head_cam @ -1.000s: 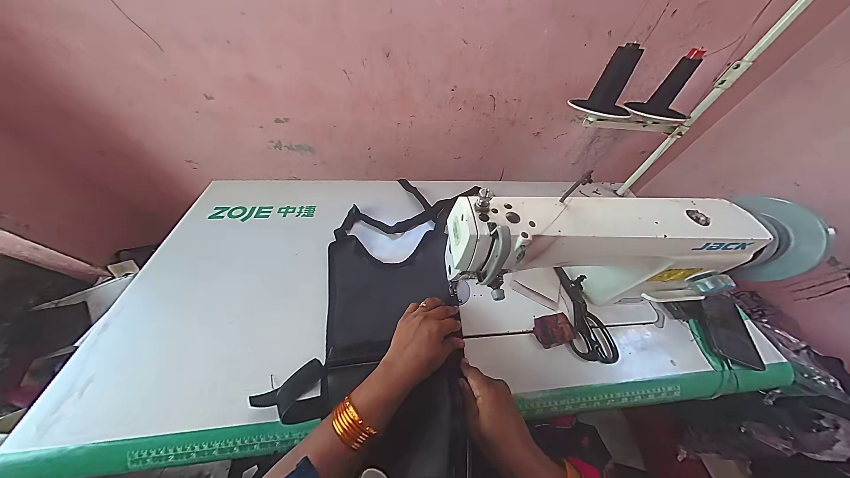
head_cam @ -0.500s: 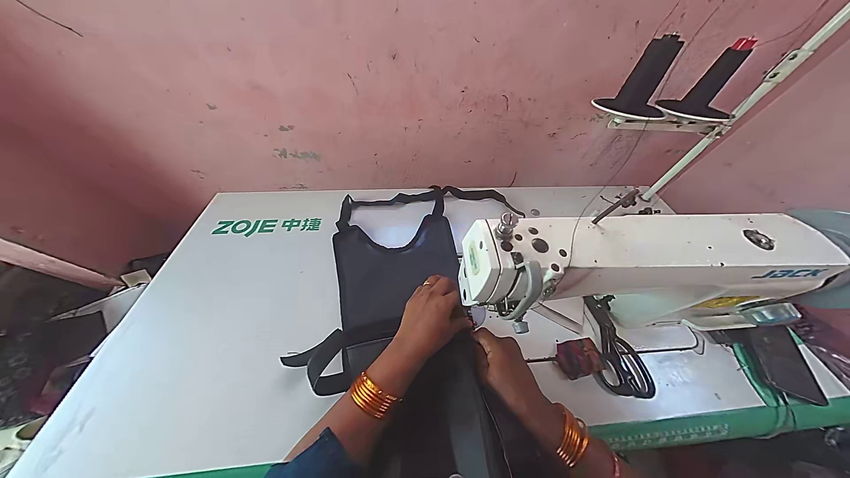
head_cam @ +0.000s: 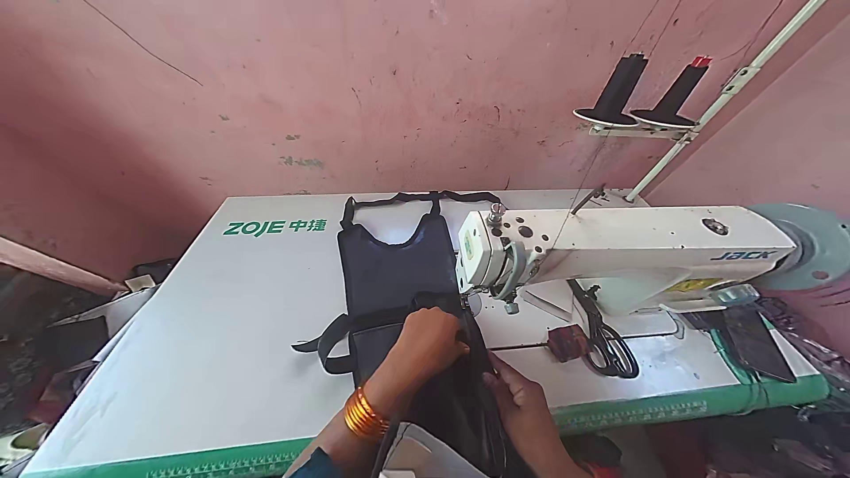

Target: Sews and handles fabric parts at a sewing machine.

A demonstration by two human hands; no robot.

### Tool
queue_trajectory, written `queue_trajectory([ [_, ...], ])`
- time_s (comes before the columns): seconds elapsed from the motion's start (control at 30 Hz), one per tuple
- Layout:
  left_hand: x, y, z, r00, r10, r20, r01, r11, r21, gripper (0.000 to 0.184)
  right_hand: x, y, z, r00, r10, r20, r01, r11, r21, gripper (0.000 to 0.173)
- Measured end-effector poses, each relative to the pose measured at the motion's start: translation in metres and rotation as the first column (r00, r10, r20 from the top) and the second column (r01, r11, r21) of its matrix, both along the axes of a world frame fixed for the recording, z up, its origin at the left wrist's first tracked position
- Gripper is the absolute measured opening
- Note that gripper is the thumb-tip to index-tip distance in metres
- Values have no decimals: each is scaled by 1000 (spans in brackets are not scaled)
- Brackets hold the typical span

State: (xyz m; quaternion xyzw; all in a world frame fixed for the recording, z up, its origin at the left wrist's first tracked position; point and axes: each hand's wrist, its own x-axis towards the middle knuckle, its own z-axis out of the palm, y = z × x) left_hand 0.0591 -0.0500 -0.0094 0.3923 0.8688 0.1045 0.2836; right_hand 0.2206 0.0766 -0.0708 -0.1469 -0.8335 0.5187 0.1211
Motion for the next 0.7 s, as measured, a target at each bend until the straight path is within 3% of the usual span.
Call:
queue_trajectory([
  [0.07, 21, 3, -32, 977, -25, -210, 67, 978, 195, 26, 6, -5, -9, 995, 55, -82, -24, 939, 342, 39],
  [0.13, 40, -2, -77, 879, 149, -454, 115, 856, 504, 24, 10, -8, -16, 991, 99, -90, -33, 834, 551, 42],
  [0.2, 48, -2, -91, 845, 325, -425, 50, 742, 669, 26, 12, -10, -14, 993, 116, -38, -65, 764, 642, 45],
  [0.27, 48, -2, -78, 905, 323, -277, -71, 757, 650, 22, 12, -9, -14, 991, 132, -23, -80, 719, 690, 41],
  [0.3, 47, 0, -71, 922, 312, -227, -116, 785, 608, 31, 13, -8, -14, 989, 144, -28, -82, 704, 706, 37],
  [0.37, 45, 7, -61, 943, 280, -181, -157, 853, 498, 42, 16, -6, -16, 986, 161, -33, -90, 698, 711, 31],
  [0.5, 48, 9, -77, 883, 280, -376, -29, 833, 552, 26, 26, 0, -23, 976, 203, -80, -100, 744, 660, 26],
  [0.6, 49, 6, -86, 865, 254, -433, 54, 810, 584, 25, 40, 9, -22, 959, 262, -105, -182, 859, 479, 26],
  [0.7, 41, 3, -98, 851, 217, -479, 133, 793, 595, 44, 59, 36, -15, 964, 237, -118, -197, 941, 274, 26],
])
